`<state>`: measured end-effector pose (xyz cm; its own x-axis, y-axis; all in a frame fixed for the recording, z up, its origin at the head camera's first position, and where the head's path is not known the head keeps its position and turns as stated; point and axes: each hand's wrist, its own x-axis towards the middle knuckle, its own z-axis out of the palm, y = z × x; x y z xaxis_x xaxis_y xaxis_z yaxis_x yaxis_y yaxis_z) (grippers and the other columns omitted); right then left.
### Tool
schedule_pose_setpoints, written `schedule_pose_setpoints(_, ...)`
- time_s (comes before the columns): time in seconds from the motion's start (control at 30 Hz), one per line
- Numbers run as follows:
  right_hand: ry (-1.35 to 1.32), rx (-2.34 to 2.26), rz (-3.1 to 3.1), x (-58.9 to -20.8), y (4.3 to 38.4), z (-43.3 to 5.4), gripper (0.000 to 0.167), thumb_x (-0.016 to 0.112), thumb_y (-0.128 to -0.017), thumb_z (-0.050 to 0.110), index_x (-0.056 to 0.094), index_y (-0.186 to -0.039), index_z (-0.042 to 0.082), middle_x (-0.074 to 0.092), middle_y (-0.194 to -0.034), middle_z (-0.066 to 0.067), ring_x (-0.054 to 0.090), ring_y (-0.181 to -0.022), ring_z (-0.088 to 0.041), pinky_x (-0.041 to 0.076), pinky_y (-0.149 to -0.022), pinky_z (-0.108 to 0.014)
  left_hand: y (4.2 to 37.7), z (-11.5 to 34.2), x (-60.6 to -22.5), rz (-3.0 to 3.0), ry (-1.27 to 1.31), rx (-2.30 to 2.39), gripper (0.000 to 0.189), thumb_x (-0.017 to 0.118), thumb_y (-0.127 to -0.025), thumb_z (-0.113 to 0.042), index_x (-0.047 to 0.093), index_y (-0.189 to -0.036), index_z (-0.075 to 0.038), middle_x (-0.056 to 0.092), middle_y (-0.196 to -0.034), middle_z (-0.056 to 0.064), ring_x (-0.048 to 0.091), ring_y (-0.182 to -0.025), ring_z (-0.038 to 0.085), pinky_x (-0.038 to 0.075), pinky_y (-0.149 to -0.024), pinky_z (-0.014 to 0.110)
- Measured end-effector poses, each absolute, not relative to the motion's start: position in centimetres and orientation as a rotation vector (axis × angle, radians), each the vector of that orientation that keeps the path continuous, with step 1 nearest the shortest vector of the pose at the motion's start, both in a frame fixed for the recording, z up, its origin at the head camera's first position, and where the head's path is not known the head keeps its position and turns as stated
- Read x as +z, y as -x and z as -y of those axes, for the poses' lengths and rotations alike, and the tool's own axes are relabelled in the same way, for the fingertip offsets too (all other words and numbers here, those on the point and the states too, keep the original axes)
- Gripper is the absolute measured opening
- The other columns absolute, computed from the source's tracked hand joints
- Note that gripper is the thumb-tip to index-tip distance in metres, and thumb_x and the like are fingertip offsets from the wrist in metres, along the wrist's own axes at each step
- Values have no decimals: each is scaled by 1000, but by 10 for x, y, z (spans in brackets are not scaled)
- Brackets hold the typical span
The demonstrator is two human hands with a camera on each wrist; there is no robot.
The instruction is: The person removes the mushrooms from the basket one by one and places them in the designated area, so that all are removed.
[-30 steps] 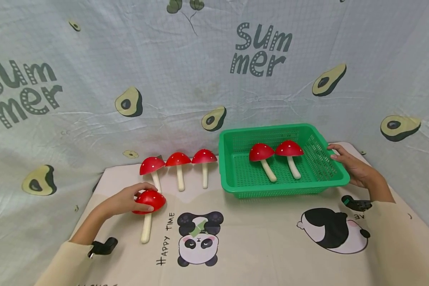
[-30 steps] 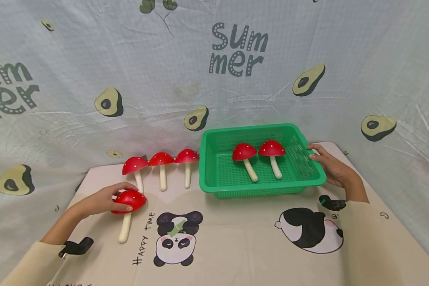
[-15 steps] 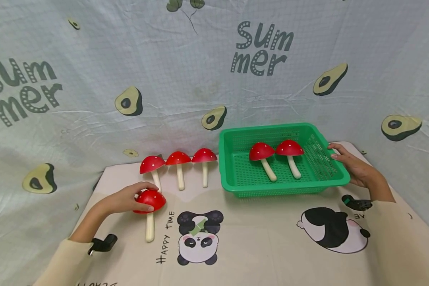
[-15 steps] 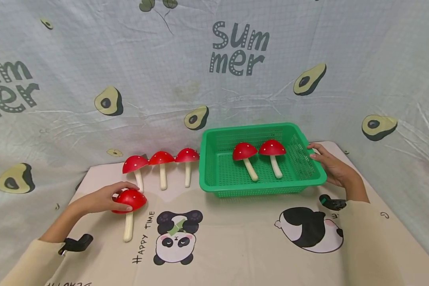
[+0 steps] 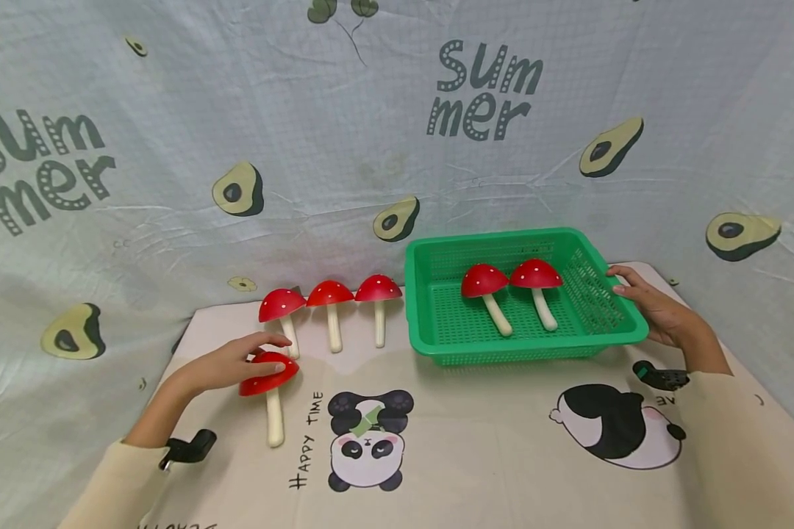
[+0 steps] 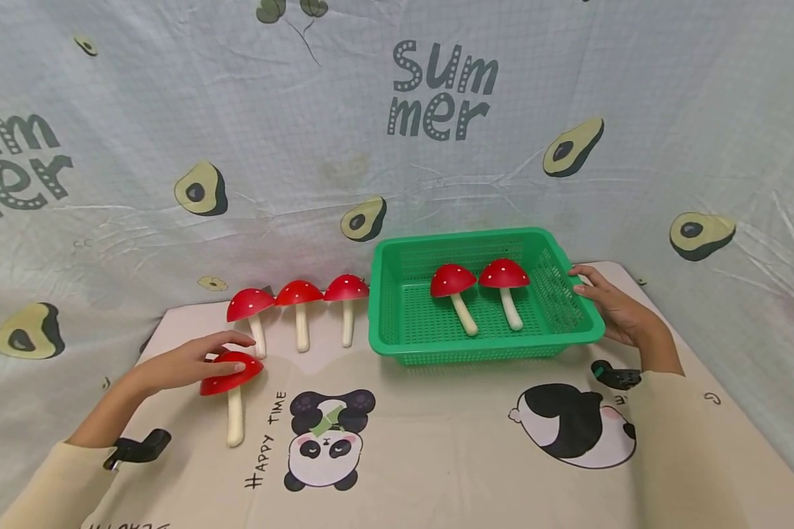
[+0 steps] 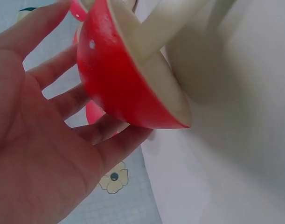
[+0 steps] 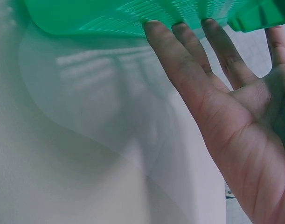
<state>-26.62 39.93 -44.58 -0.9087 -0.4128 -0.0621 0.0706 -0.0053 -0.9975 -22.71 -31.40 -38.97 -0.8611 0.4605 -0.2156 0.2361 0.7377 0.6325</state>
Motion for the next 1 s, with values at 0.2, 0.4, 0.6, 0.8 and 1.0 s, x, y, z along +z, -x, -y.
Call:
schedule_pose_setpoints(0.2,291,-1948,-2001,-443,266,-395,25,32,-112,23,30,-133,36,51,-120,0,70,-92,-18,62,-72,-40,227,317,-384,-2589,-557,823,56,75,-91,-23,54,-138,-3,56,-135,21,54,-121,37,56,-92,47)
schedule_pose_setpoints(0.4,269,-1897,-2065,-444,264,-394,25,32,-112,25,28,-134,37,49,-121,1,69,-94,-17,62,-74,-40,224,319,-385,-2586,-549,800,50,77,-89,-21,58,-132,-3,61,-127,16,56,-114,32,57,-87,40)
schedule_pose_setpoints(0.6,292,-1907,-2034,-446,261,-398,26,31,-113,24,28,-134,39,49,-122,1,70,-94,-18,62,-75,-42,225,312,-385,-2591,-605,830,37,78,-89,-16,64,-121,-5,66,-115,11,60,-106,29,58,-78,32)
schedule_pose_setpoints(0.8,310,-1945,-1987,-447,261,-397,27,31,-113,23,28,-135,37,49,-124,1,71,-96,-18,62,-76,-42,225,308,-387,-2610,-568,810,36,80,-85,-14,64,-117,-9,64,-111,8,58,-104,27,59,-76,34)
schedule_pose_setpoints(1.0,297,-1957,-2000,-444,262,-396,26,33,-112,22,29,-135,35,50,-123,0,71,-95,-20,62,-75,-43,225,303,-390,-2646,-578,794,36,82,-79,-9,65,-111,-10,64,-106,8,58,-99,25,59,-73,34)
